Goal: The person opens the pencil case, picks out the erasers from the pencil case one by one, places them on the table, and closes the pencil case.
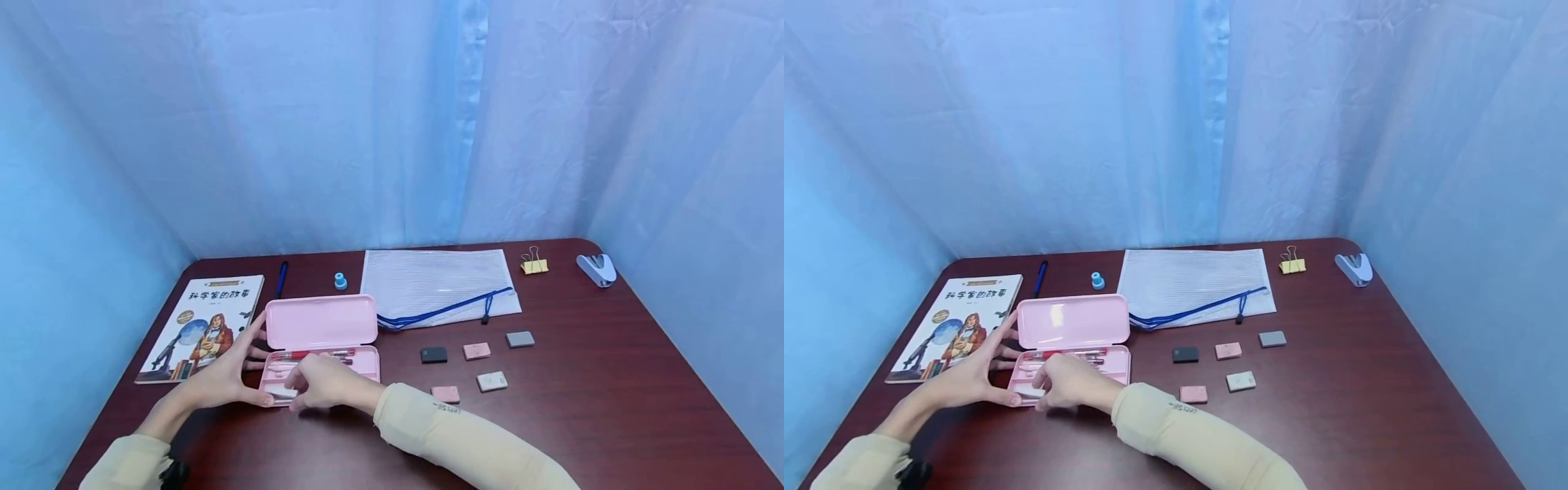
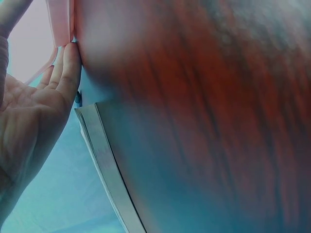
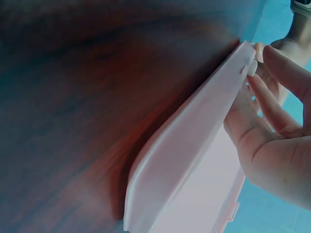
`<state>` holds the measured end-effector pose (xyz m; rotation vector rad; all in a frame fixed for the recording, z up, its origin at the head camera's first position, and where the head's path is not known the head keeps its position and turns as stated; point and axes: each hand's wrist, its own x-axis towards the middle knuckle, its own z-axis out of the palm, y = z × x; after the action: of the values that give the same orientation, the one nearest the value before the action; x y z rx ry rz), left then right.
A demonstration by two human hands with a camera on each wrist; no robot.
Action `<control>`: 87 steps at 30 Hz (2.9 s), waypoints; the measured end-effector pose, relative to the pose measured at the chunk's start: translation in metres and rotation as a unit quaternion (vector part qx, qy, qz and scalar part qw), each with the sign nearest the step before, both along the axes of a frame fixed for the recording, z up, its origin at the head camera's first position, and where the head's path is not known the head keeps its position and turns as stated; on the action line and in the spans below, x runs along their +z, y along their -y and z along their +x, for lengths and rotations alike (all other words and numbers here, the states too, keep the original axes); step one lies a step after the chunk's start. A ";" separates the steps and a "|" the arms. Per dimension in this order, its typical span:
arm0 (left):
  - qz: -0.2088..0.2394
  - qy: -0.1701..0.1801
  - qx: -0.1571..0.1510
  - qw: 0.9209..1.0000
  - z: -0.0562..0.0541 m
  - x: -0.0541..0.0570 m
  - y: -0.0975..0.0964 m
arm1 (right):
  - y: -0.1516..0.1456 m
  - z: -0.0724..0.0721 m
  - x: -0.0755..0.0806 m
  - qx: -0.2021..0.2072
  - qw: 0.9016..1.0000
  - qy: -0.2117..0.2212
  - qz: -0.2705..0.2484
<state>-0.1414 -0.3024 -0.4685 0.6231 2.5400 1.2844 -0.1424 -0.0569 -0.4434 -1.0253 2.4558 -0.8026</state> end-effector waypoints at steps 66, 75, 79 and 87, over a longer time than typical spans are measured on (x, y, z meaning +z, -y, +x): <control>-0.005 0.011 -0.001 1.000 -0.002 0.000 0.003 | -0.139 -0.028 0.067 -0.014 0.965 0.184 -0.184; 0.001 0.012 -0.001 1.000 -0.001 -0.001 0.002 | -0.231 -0.021 0.073 -0.091 0.958 0.184 -0.201; 0.006 0.015 -0.004 1.000 -0.002 -0.001 0.002 | -0.273 -0.016 0.067 -0.119 0.954 0.184 -0.205; 0.002 0.022 0.003 1.000 0.001 -0.001 0.001 | -0.345 -0.006 0.048 -0.159 0.950 0.193 -0.189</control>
<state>-0.1408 -0.3038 -0.4691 0.5813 2.5059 1.2904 -0.1482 0.2878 -0.3956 -0.5112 2.1935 -1.4684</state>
